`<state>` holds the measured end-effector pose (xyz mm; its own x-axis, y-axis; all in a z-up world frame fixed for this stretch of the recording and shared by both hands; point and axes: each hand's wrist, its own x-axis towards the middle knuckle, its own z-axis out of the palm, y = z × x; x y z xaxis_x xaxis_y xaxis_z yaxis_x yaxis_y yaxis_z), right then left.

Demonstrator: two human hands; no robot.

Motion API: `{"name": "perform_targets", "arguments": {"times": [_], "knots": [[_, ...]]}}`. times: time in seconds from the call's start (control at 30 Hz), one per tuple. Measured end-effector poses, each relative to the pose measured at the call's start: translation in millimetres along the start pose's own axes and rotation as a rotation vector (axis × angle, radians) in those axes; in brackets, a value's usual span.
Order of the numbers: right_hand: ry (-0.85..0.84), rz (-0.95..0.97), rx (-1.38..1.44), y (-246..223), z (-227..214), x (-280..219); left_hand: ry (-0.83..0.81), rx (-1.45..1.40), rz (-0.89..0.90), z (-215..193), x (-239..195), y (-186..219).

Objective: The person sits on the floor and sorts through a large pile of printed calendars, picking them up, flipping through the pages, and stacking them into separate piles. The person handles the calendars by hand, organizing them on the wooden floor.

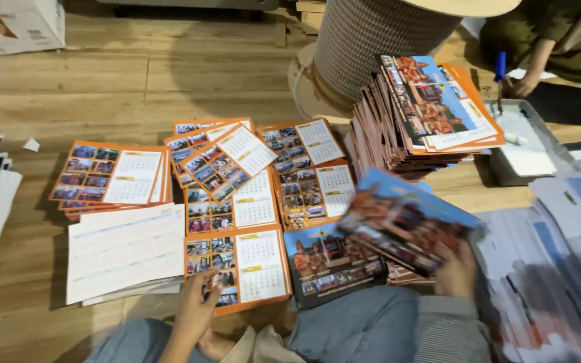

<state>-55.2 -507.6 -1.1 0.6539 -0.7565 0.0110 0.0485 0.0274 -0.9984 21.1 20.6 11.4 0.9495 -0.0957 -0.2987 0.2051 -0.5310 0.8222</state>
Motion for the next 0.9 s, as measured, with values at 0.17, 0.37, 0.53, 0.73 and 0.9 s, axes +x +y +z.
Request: {"name": "perform_targets", "arguments": {"times": [0.17,0.37,0.53,0.73,0.9], "knots": [[-0.021,0.337,-0.663,82,-158,41,-0.027,-0.032,-0.086,-5,-7,22],[0.253,0.587,0.340,11,-21,-11,-0.074,0.120,-0.079,-1,-4,11],[0.349,0.690,0.114,-44,31,-24,-0.057,0.146,-0.063,-1,-6,12],[0.347,0.774,-0.222,-65,38,-37,-0.078,0.160,-0.068,0,-5,13],[0.412,0.777,0.164,-97,66,-42,-0.091,0.204,-0.092,0,-2,12]]}}
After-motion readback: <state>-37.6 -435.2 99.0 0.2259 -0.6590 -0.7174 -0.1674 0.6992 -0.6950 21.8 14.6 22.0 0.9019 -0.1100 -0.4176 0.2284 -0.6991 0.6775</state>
